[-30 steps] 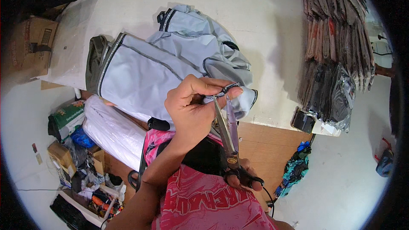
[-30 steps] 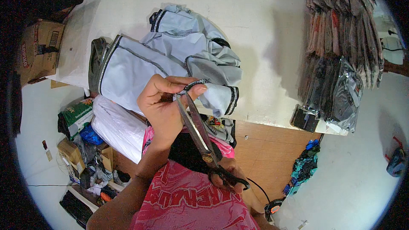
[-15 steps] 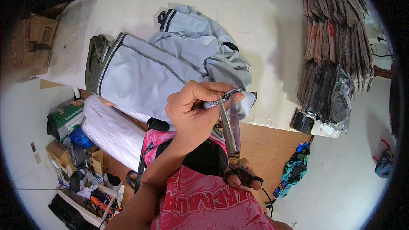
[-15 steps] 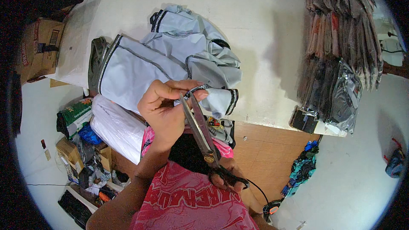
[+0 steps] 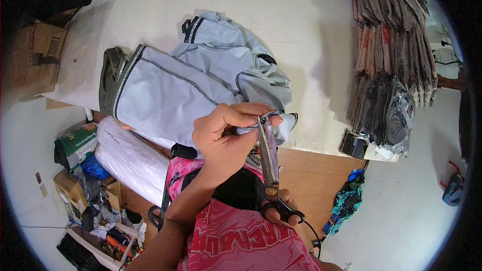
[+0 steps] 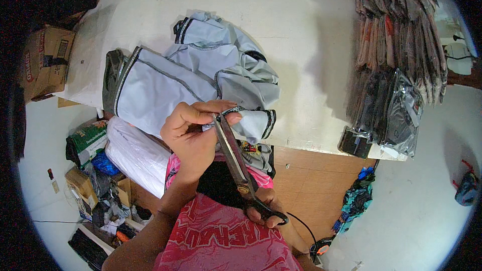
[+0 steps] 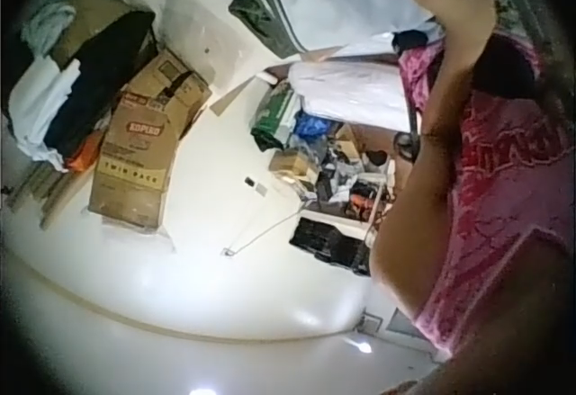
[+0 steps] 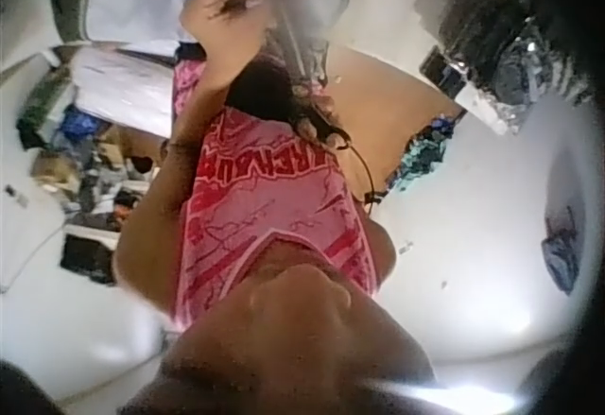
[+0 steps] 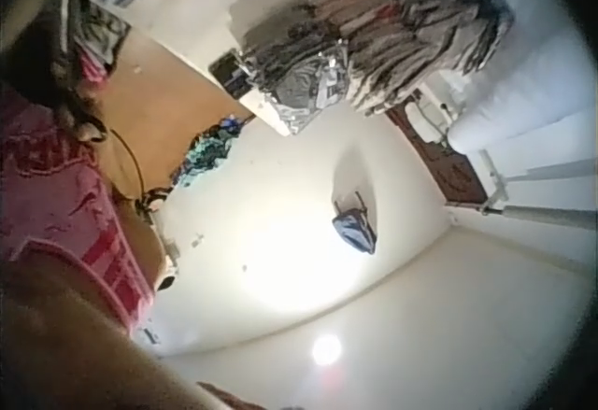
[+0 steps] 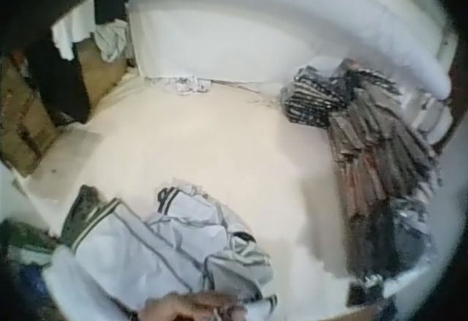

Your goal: Use scissors to remove the hem tape from a jersey.

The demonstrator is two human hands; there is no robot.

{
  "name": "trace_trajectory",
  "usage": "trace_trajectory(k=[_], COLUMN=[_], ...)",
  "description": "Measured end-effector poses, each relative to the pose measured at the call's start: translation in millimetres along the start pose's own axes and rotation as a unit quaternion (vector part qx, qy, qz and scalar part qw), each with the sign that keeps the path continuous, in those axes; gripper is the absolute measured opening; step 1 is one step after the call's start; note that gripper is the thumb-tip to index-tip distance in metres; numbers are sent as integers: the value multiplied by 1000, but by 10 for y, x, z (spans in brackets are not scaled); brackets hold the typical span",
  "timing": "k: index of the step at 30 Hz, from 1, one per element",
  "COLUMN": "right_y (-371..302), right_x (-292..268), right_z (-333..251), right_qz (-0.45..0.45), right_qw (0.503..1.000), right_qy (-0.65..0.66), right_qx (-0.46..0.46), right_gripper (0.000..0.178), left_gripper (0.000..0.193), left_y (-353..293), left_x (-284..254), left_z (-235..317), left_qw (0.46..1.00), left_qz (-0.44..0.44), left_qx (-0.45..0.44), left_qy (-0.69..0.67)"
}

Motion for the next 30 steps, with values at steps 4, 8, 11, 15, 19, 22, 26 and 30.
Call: trace_trajectory(k=[4, 8, 11, 15, 19, 22, 26, 30], right_y=[150, 87, 177, 66, -61, -94, -75, 83], right_x=[-9, -3, 36, 21, -45, -45, -111, -268], right_z=[-19, -12, -1, -46, -120, -126, -235, -375], right_qz=[1, 6, 11, 8, 8, 6, 152, 279], right_qw=[1000, 1000, 1000, 1000, 1000, 1000, 987, 947], right_qy=[-5, -9, -13, -18, -23, -26, -54, -156], right_qx=[0, 1, -1, -2, -5, -9, 21, -22], right_gripper=[51, 51, 51, 51, 51, 51, 46, 34], left_gripper=[27, 33, 34, 28, 30, 31, 24, 21], left_y=[1, -6, 3, 11, -2, 2, -37, -75], left_x=[1, 18, 26, -23, -19, -25, 14, -3], left_z=[0, 33, 44, 25, 45, 39, -9, 1], left_qw=[1000, 998, 998, 999, 998, 997, 995, 988], left_qz=[-3, -36, -34, -7, -15, -37, -76, -127], left_qx=[15, -9, -7, 1, 4, -6, -28, -22], left_qy=[6, 55, 44, 42, 55, 67, 58, 82])
Point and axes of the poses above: each hand's wrist, its own y-axis towards the middle knuckle, its own x-axis out of the palm, z = x × y, the point moved 6 cm from there along y, towards the middle knuckle, and after that the axes turned 11 degrees about x, right-handed, at the moved point
